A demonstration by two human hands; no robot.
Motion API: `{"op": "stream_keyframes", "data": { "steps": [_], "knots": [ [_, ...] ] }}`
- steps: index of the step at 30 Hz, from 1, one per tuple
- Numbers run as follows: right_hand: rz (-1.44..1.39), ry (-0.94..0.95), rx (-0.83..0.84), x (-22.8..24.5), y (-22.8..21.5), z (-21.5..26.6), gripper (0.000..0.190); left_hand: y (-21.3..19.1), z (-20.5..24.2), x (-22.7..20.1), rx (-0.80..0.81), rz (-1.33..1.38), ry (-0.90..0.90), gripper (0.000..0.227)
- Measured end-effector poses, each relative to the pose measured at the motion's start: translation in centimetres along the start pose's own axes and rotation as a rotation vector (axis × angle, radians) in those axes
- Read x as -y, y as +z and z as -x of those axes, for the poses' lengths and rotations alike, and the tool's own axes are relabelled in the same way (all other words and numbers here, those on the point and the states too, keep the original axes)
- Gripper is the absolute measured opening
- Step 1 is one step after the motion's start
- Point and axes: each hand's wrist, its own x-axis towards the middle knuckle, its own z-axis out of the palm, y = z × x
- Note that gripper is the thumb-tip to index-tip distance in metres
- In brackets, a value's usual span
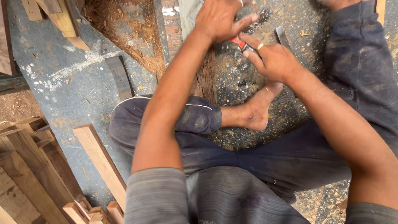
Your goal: The person sits on the floor and sharpens two different chisels using a sharpening stone and a liquid from a jar. They repeatedly rub the blade against the stone, occasionally dipping the tool into the jar to apply liquid, and inspect the edge between strokes.
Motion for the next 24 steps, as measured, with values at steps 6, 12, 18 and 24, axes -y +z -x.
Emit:
{"op": "stream_keyframes", "data": {
  "steps": [6, 12, 18, 24],
  "knots": [
    [0.151, -0.064, 0.079, 1.3, 0.9, 4.2, 0.049, 1.3, 5.9, -4.3, 0.099, 0.058, 0.129, 0.076],
    [0.018, 0.076, -0.012, 0.2, -1.0, -1.8, 0.054, -1.6, -1.8, 0.7, -0.180, -0.151, 0.153, 0.081],
    [0.118, -0.001, 0.138, 2.2, 2.1, 4.8, 0.050, -0.8, 7.4, -5.2, 0.050, 0.118, 0.175, 0.083],
    [-0.016, -0.015, 0.003, 0.1, 1.3, -2.3, 0.049, -4.1, 1.7, 0.5, 0.043, -0.050, 0.191, 0.078]
  ]
}}
